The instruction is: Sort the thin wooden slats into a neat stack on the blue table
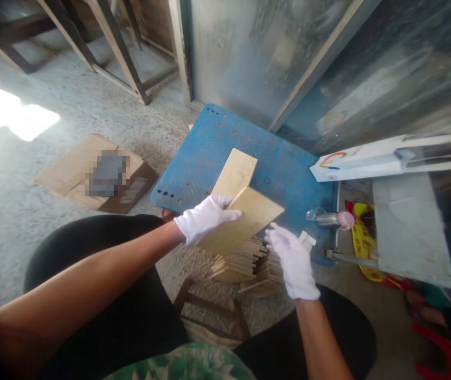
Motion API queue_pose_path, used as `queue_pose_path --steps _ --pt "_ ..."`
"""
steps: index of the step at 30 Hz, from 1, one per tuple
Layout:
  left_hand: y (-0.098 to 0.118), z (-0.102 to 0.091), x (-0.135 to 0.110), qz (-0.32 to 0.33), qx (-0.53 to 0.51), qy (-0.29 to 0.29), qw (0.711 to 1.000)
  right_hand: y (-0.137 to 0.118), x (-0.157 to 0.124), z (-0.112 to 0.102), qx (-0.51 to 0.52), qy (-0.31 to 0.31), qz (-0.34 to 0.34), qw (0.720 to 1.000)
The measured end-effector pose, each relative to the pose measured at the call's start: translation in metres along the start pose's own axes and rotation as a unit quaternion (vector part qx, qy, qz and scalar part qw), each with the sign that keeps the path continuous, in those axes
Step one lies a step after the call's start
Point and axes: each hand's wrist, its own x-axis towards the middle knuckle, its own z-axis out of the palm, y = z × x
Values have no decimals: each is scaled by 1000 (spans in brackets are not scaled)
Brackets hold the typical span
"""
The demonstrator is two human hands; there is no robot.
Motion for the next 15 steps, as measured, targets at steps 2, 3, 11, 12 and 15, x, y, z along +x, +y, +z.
queue_pose_path --steps 2,3,11,12,15 --pt "2 2 -4 23 63 -16 998 -19 5 -9 -2 22 -35 999" --pt "2 4 -6 31 78 -29 996 -26 5 -13 -14 16 -44 999" --pt "2 2 -13 52 130 -107 984 -46 -12 -15 -174 -45 -9 984" --pt "2 1 -14 52 141 -111 982 -47 -14 -14 -190 -51 -6 980" --pt "4 -4 -15 54 182 -115 975 -44 -17 -10 -210 -72 18 975"
